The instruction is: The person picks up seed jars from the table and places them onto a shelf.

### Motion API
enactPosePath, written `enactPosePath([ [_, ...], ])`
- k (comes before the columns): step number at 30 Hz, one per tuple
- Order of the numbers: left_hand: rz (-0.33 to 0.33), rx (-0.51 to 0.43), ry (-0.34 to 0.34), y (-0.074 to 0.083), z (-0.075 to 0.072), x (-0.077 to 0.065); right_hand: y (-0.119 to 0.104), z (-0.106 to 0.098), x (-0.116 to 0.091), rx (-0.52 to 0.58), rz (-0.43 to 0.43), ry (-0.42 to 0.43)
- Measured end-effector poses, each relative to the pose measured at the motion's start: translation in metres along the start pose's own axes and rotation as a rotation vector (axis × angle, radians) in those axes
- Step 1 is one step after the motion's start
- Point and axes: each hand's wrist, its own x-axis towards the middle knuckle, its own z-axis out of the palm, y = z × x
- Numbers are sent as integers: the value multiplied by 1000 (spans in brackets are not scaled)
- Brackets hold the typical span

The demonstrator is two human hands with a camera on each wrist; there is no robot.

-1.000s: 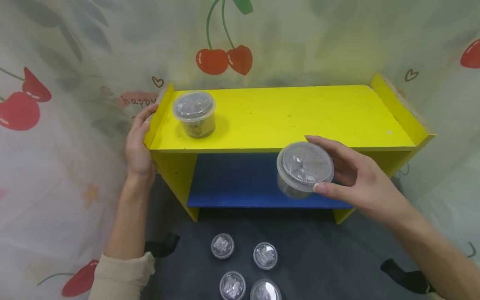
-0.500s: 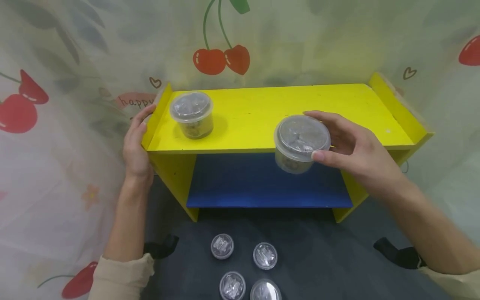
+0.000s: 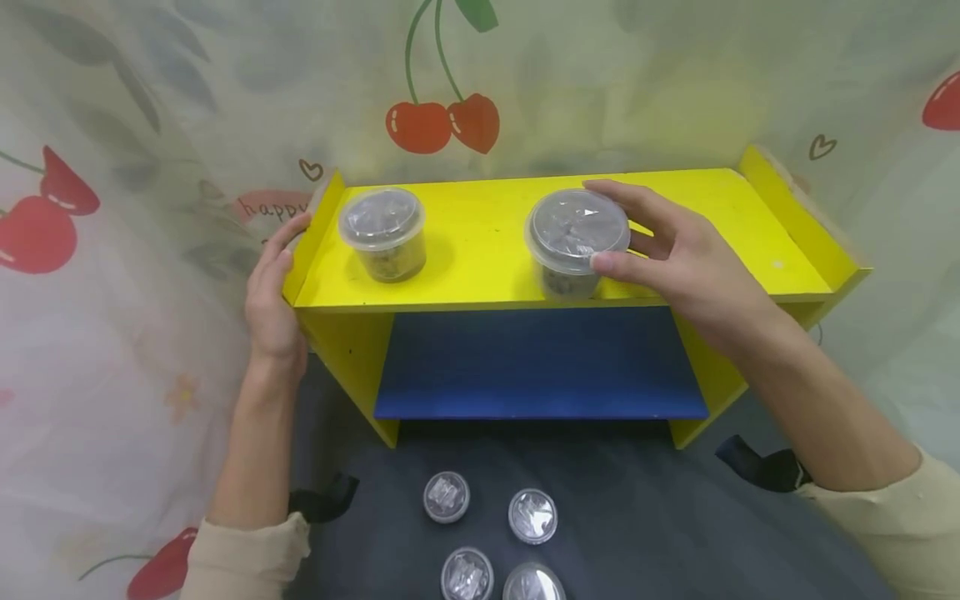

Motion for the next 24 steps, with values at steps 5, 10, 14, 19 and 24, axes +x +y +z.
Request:
enactPosePath([
  [5,3,3,6,0,0,0,2,1,12,-16,14,-16],
  [10,10,8,5,0,0,0,3,1,21,-46,28,-22],
  [14,16,18,0,-1,0,-1,4,2,26,-40,26,-28],
  [19,12,17,8,-1,-1,-1,7,2,32,-59,39,-29],
  [24,6,30,18,0,-3,-2,9,2,37,-89,89,-13],
])
